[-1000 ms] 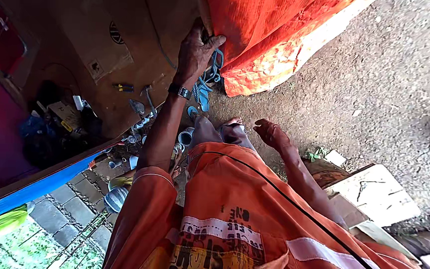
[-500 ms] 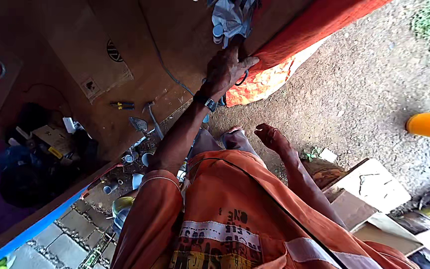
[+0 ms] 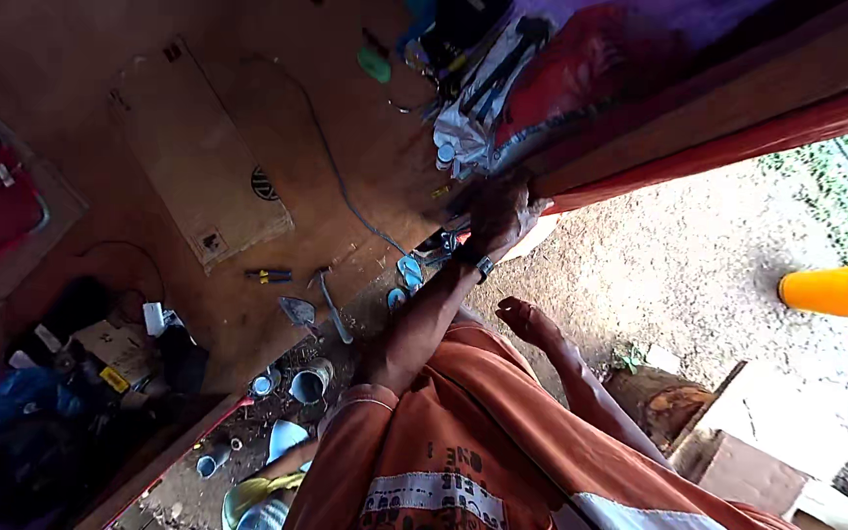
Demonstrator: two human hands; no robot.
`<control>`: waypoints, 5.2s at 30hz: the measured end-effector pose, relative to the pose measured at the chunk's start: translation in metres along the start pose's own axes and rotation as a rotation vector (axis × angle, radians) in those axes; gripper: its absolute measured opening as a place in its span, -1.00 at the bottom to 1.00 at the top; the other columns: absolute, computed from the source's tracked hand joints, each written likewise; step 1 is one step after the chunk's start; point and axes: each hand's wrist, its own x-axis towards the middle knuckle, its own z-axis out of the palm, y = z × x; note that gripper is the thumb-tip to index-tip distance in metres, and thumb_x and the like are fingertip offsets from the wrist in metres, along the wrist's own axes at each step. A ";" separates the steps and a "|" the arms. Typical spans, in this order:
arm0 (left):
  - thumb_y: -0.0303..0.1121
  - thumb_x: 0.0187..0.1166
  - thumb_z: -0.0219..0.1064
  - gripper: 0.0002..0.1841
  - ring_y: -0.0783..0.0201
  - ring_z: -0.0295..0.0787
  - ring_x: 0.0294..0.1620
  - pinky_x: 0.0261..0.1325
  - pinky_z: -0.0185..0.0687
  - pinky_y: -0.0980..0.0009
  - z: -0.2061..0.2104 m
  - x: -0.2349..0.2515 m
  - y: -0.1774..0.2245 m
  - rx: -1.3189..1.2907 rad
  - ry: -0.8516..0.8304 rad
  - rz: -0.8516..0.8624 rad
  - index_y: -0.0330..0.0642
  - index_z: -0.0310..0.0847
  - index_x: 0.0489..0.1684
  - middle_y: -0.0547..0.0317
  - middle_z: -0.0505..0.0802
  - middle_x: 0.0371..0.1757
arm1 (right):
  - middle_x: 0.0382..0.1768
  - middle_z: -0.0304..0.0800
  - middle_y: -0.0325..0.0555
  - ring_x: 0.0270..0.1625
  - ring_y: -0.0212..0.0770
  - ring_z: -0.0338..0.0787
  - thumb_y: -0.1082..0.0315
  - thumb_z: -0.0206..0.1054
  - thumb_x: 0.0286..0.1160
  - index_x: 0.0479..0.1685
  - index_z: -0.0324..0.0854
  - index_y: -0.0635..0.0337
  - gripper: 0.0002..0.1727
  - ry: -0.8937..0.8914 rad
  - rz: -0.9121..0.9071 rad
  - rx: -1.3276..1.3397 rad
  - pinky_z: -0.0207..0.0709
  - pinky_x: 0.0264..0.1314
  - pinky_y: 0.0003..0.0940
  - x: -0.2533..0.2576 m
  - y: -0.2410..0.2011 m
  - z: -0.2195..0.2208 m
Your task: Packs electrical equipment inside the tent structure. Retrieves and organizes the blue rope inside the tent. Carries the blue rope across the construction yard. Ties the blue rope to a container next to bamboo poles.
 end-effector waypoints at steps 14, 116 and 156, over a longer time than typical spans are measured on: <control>0.32 0.43 0.36 -0.31 0.04 0.87 0.03 0.08 0.75 -0.17 -0.011 -0.006 0.018 0.008 -0.135 -0.080 0.07 0.60 0.41 0.08 0.91 0.00 | 0.19 0.80 0.25 0.32 0.28 0.77 -0.01 0.18 0.74 0.38 0.62 0.16 -0.51 0.081 -0.096 0.078 0.54 0.37 0.40 0.013 -0.031 0.004; -0.29 0.74 0.24 -0.78 0.43 0.38 -0.74 -0.65 0.41 0.51 0.301 0.292 0.754 -0.908 0.089 0.537 -0.25 0.67 0.07 0.33 0.55 -0.64 | -0.69 0.38 -0.32 -0.78 -0.37 0.31 0.02 0.42 0.50 -0.13 0.52 0.04 -0.68 1.264 0.195 1.514 0.32 -0.74 -0.34 -0.205 0.721 -0.470; -0.38 0.64 0.39 -0.52 0.39 0.52 -0.68 -0.70 0.48 0.54 0.545 0.608 1.124 -0.943 0.677 0.321 -0.34 0.41 0.49 0.08 0.77 -0.28 | -0.46 0.72 -0.14 -0.47 -0.20 0.68 0.19 0.36 0.56 -0.07 0.72 0.12 -0.79 0.922 -0.291 0.713 0.61 -0.36 -0.07 -0.114 1.094 -1.071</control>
